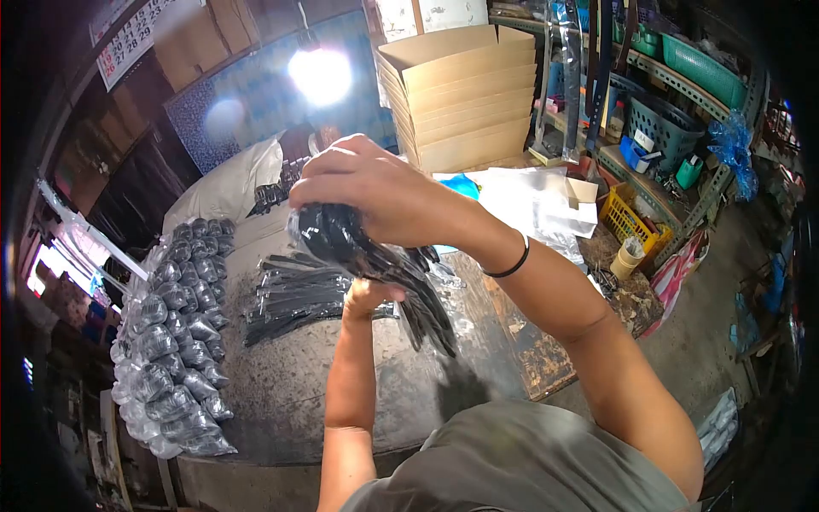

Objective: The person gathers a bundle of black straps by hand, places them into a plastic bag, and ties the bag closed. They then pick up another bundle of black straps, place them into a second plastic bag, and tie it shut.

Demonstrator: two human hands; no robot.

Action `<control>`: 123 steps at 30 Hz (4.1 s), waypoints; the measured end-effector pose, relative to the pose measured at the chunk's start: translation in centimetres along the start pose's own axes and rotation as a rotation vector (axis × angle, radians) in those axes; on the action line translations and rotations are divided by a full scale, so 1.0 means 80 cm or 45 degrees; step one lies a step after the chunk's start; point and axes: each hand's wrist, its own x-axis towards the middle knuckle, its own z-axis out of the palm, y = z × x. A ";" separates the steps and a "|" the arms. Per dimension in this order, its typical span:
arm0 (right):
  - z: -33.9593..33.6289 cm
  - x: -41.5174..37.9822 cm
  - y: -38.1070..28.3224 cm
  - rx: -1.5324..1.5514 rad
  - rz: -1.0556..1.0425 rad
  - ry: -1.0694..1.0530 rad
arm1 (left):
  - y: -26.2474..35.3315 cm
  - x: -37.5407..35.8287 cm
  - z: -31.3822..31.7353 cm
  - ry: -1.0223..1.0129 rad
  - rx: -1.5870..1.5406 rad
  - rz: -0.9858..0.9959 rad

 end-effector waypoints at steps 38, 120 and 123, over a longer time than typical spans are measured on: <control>0.009 0.000 0.019 0.263 -0.243 0.132 | 0.000 -0.020 0.029 -0.117 -0.461 -0.045; 0.101 -0.333 -0.087 2.912 1.804 1.254 | -0.007 -0.019 0.081 0.436 -0.040 0.023; 0.086 -0.323 -0.071 2.721 1.403 1.389 | 0.015 -0.033 0.105 0.141 -0.345 -0.037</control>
